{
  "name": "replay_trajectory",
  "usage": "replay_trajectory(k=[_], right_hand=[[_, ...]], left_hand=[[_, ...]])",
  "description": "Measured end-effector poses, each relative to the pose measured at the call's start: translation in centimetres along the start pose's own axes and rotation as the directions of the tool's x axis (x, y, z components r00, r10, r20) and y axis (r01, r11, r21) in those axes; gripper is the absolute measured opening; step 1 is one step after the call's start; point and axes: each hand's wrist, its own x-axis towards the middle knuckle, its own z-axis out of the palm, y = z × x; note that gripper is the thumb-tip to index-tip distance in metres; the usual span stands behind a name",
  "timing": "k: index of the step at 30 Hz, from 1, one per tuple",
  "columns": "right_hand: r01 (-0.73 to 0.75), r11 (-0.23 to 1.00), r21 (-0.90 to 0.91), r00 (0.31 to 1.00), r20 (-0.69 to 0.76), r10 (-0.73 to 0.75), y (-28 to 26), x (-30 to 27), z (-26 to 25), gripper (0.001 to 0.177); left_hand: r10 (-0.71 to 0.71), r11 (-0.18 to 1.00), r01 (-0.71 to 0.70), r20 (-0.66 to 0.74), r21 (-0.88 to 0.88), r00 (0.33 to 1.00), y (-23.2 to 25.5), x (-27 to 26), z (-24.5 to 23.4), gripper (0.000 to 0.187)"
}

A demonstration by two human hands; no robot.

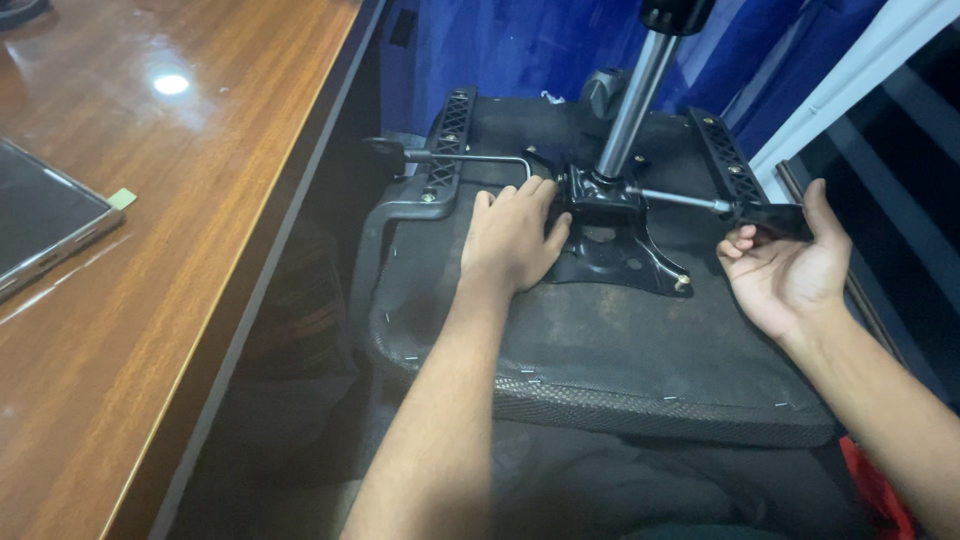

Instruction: The person uses a screwdriver to tighten screws on the underside of an office chair base. They work on multiple screw locations around the central gas lift column, securing the metal bracket to the chair frame.

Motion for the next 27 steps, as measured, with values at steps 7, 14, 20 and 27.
replay_trajectory(k=[7,14,20,27], right_hand=[[-0.019,0.997,0.079,0.999,-0.032,0.022,-0.8,-0.7,1.3,0.044],[0.037,0.996,-0.082,0.999,-0.003,-0.038,-0.2,0.1,0.7,0.036],[0.192,0.95,-0.244,0.978,0.125,-0.166,-1.8,0.5,-1.3,0.052],[0.452,0.718,-0.529,0.892,0.257,-0.372,-3.4,-1.0,-0.7,0.047]], left_hand=[[-0.004,0.996,0.007,-0.031,0.093,1.0,0.1,0.0,0.8,0.03],[-0.095,0.976,0.101,-0.044,0.193,0.995,1.3,0.3,2.7,0.031],[-0.04,0.995,0.048,-0.098,0.086,0.994,1.1,0.1,3.0,0.049],[0.152,0.988,-0.136,-0.334,0.071,0.93,2.1,-0.5,1.8,0.074]])
